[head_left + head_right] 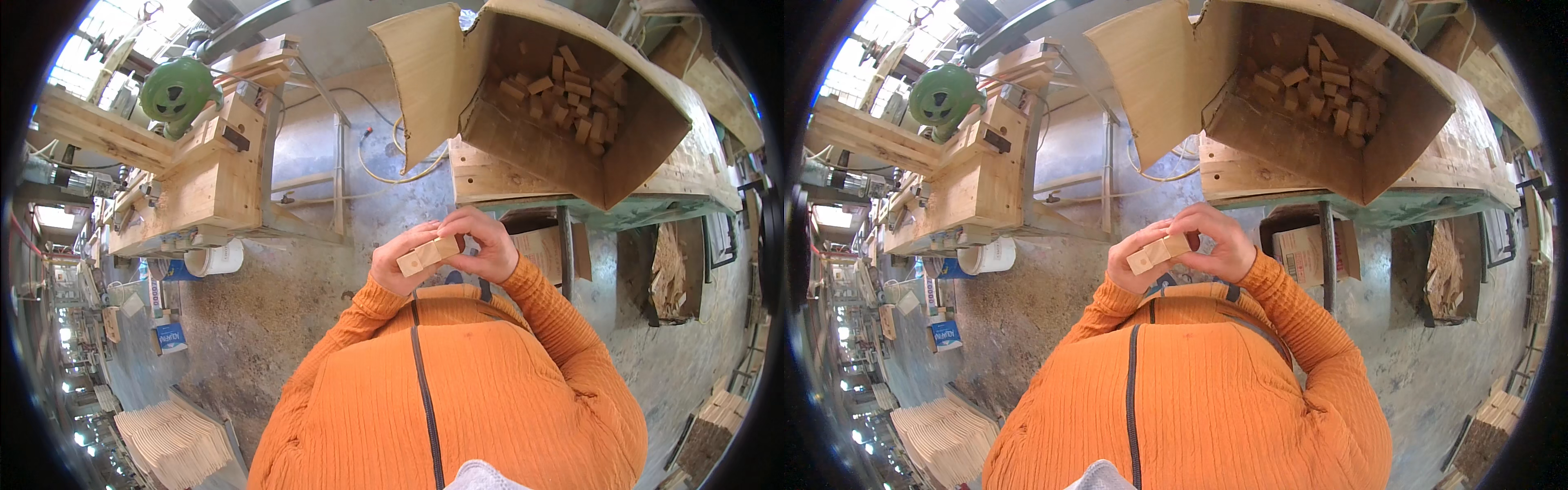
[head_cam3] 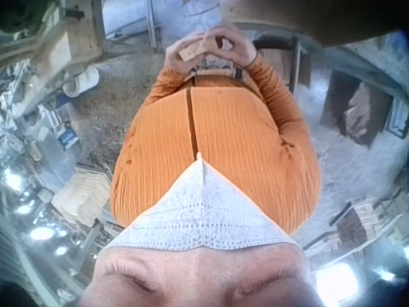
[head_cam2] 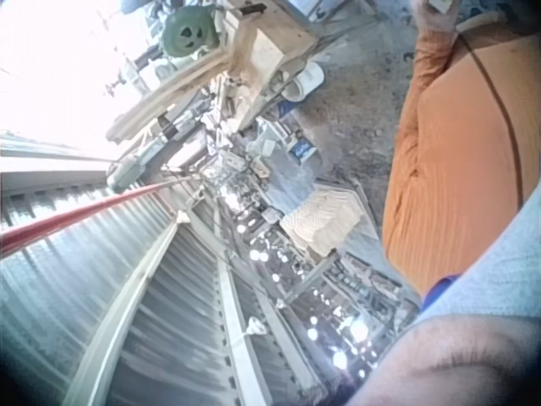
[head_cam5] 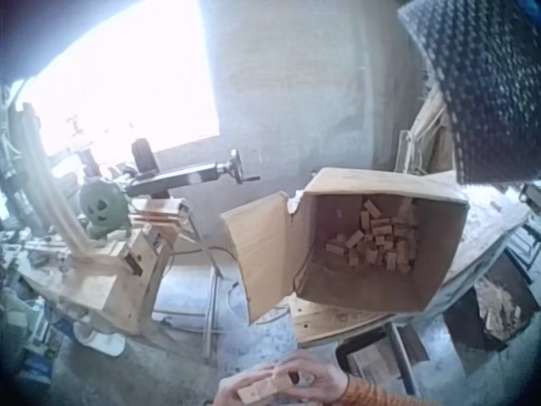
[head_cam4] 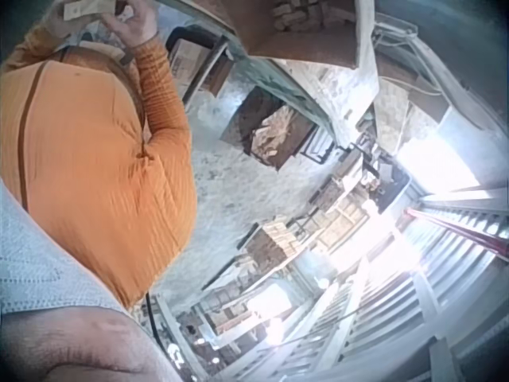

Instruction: The person repeatedly picks small wooden blocks from a cardboard box, joins them together by hand, and places the assembled pieces into a vertical slot on a nearby machine. The person continues this cycle of picking, joining, and inserting throughout the clip.

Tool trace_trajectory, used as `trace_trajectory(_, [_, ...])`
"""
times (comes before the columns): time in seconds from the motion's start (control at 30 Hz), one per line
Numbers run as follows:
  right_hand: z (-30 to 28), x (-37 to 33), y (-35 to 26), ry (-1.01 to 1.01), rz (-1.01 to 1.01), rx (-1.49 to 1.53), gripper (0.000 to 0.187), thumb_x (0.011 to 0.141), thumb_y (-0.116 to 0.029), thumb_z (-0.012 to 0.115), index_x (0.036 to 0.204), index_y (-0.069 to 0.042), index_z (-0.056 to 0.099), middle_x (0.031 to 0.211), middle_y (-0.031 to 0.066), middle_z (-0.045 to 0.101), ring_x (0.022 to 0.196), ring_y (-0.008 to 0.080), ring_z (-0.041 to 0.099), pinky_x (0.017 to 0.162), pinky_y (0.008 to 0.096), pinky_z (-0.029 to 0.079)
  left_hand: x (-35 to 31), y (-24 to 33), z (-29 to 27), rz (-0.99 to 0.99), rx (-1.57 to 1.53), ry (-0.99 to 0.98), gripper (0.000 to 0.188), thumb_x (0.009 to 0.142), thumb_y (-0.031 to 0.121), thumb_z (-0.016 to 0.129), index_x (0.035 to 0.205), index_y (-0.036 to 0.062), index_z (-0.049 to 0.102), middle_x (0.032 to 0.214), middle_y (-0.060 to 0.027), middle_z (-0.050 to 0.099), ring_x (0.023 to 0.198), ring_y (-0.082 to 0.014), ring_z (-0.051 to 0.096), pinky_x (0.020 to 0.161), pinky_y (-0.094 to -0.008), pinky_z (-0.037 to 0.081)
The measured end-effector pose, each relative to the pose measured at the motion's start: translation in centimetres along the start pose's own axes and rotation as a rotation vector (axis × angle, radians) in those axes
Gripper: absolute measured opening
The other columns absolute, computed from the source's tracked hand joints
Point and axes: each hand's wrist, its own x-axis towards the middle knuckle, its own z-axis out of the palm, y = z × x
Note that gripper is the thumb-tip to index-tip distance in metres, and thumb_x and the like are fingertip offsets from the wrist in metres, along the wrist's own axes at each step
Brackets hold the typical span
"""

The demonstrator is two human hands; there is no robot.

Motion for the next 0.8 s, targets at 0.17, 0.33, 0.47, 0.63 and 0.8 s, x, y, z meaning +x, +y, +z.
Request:
trace_trajectory(0.17, [0.2, 0.1, -0.3, 0.077, 0.004, 0.047, 0.037, 0.072, 0.003, 0.074, 0.106, -0.005, 0.060, 0.104, 0.0088, 0.059, 0.074, 0.0129, 0.058, 0.066, 0.0253, 0.050, 0.7, 0.6, -0.3, 0.109, 0.269, 0.038, 0.051, 0.065, -0.003, 0.078, 0.113, 0.0024, 0.064, 0.112, -0.0173, 0.065, 0.104, -0.0307, 0.064, 0.089, -0.0356, 0.052])
trace_trajectory(0.33, [0.1, -0.2, -0.2, 0.090, 0.053, 0.092, 0.035, 0.073, 0.003, 0.073, 0.105, -0.005, 0.061, 0.104, 0.0073, 0.060, 0.074, 0.0122, 0.058, 0.066, 0.0245, 0.050, 0.5, 0.0, -0.1, 0.141, 0.302, 0.062, 0.048, 0.062, -0.004, 0.077, 0.109, 0.0015, 0.064, 0.109, -0.0153, 0.064, 0.096, -0.0275, 0.064, 0.081, -0.0335, 0.052])
trace_trajectory(0.47, [-0.1, -0.2, -0.5, 0.041, 0.127, 0.098, 0.036, 0.073, 0.002, 0.073, 0.106, -0.006, 0.061, 0.104, 0.0053, 0.060, 0.073, 0.0119, 0.056, 0.065, 0.0243, 0.049, 0.8, -0.1, 0.0, 0.144, 0.269, 0.044, 0.048, 0.062, -0.003, 0.079, 0.107, 0.0023, 0.063, 0.105, -0.0139, 0.064, 0.093, -0.0272, 0.065, 0.078, -0.0330, 0.053])
trace_trajectory(0.63, [0.0, -0.2, -0.6, 0.006, 0.081, -0.038, 0.038, 0.071, 0.000, 0.073, 0.106, -0.007, 0.062, 0.100, 0.0052, 0.060, 0.071, 0.0131, 0.053, 0.061, 0.0248, 0.046, 0.4, -0.7, 0.0, 0.128, 0.252, 0.015, 0.047, 0.061, -0.006, 0.077, 0.105, 0.0002, 0.062, 0.105, -0.0154, 0.064, 0.097, -0.0279, 0.064, 0.081, -0.0339, 0.052])
trace_trajectory(0.8, [0.3, 0.2, -1.1, -0.026, 0.081, -0.062, 0.036, 0.070, 0.000, 0.071, 0.104, -0.006, 0.062, 0.098, 0.0048, 0.058, 0.068, 0.0136, 0.051, 0.060, 0.0251, 0.045, -0.1, -1.3, 0.3, 0.175, 0.185, 0.063, 0.046, 0.063, -0.004, 0.080, 0.104, -0.0001, 0.060, 0.104, -0.0153, 0.064, 0.095, -0.0275, 0.064, 0.081, -0.0342, 0.052])
